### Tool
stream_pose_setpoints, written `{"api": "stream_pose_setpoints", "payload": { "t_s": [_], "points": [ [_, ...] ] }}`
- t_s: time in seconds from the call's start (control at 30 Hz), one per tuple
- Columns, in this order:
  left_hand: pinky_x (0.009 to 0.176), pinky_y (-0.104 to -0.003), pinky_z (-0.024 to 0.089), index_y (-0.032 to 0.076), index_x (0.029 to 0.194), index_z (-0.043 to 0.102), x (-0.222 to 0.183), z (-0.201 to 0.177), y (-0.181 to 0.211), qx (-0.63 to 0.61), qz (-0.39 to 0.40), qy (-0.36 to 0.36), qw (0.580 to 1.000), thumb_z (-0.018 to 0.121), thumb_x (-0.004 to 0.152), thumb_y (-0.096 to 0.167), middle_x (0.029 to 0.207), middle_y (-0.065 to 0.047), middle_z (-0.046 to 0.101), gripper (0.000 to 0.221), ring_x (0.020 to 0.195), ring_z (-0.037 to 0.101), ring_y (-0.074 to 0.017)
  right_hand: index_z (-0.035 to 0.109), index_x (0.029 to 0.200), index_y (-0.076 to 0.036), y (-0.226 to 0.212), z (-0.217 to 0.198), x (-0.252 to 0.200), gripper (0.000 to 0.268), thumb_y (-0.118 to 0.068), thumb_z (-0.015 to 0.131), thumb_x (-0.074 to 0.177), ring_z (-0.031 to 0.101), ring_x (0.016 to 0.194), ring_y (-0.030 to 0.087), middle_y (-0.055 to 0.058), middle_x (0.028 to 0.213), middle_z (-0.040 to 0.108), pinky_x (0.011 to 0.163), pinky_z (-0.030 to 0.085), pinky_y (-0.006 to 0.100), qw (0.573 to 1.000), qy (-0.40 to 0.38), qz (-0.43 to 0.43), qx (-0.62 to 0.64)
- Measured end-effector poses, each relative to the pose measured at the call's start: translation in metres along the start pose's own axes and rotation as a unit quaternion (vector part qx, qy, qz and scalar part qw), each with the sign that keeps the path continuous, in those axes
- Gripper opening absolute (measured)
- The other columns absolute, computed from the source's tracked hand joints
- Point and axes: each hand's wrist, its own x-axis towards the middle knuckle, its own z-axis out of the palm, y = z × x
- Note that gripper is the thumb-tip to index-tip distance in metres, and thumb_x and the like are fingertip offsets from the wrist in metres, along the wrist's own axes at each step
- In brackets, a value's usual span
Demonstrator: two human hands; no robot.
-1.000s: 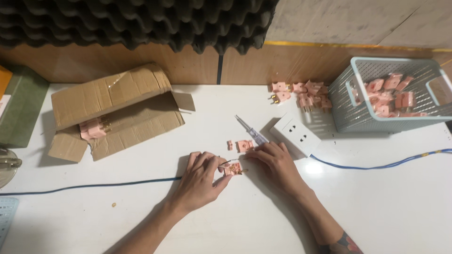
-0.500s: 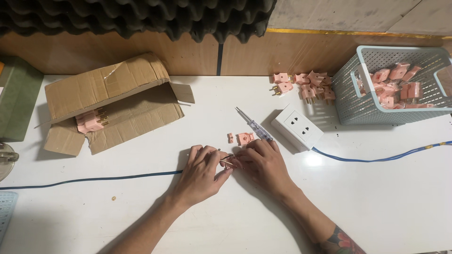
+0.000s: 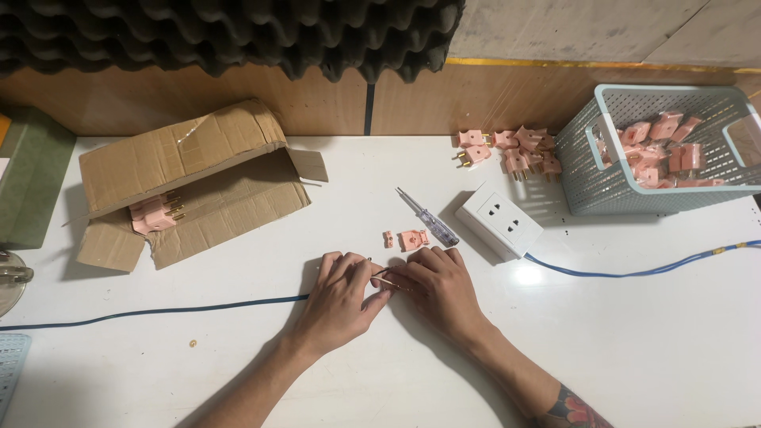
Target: The person assembles a power plug by inserting wires into the plug casing, positioning the internal components, and using a screwdriver to tighten the screws that secure the wires and close the casing.
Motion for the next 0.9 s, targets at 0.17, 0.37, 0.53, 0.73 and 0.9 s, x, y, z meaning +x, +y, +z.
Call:
{"api": "stream_pose_setpoints", "payload": {
  "t_s": [0.17,0.37,0.53,0.73,0.9],
  "points": [
    [0.096,-0.045,0.044,0.011,0.103,0.057,0.005,-0.006,0.008,0.018,0.016,0.046,0.999,0.082,0.102,0.021,0.105,0.002,0.069,0.027,0.103,0.063,-0.0226,0.084,0.114,-0.023,0.001,0.000,-0.001,0.011,-0.031,0.085,0.107,0.053,0.078,0.019,-0.005,0.087,0.065,0.075,0.037,0.036,0.995,0.036,-0.064,-0.073],
    [0.095,-0.045,0.044,0.010,0.102,0.056,0.005,-0.007,0.009,0.023,0.023,0.046,0.998,0.080,0.102,0.020,0.105,0.002,0.068,0.026,0.101,0.062,-0.0227,0.084,0.116,-0.020,0.001,-0.008,0.000,0.010,-0.026,0.081,0.109,0.063,0.081,0.017,-0.005,0.091,0.072,0.079,0.043,0.035,0.994,0.031,-0.085,-0.067],
    [0.096,-0.045,0.044,0.010,0.104,0.057,0.004,-0.005,0.008,0.020,0.020,0.044,0.999,0.081,0.102,0.021,0.105,0.003,0.069,0.027,0.102,0.063,-0.0220,0.082,0.110,-0.021,-0.001,-0.013,0.002,0.008,-0.028,0.078,0.111,0.058,0.077,0.018,-0.007,0.087,0.072,0.078,0.043,0.034,0.991,0.036,-0.084,-0.095],
    [0.096,-0.044,0.043,0.011,0.103,0.055,0.004,-0.005,0.006,0.017,0.020,0.040,0.999,0.081,0.103,0.023,0.106,0.004,0.070,0.029,0.101,0.063,-0.0224,0.081,0.114,-0.020,0.010,-0.015,-0.002,0.006,-0.021,0.078,0.108,0.066,0.085,0.020,-0.003,0.095,0.073,0.081,0.044,0.037,0.995,0.011,-0.074,-0.067],
    [0.095,-0.048,0.044,0.007,0.109,0.059,0.004,-0.006,0.007,0.015,0.022,0.027,0.999,0.081,0.106,0.030,0.104,0.000,0.070,0.032,0.103,0.064,-0.0257,0.083,0.119,-0.017,0.034,-0.029,-0.004,0.013,-0.017,0.077,0.107,0.068,0.091,0.020,-0.002,0.108,0.078,0.085,0.041,0.036,0.999,-0.014,-0.001,-0.032]
  ]
}}
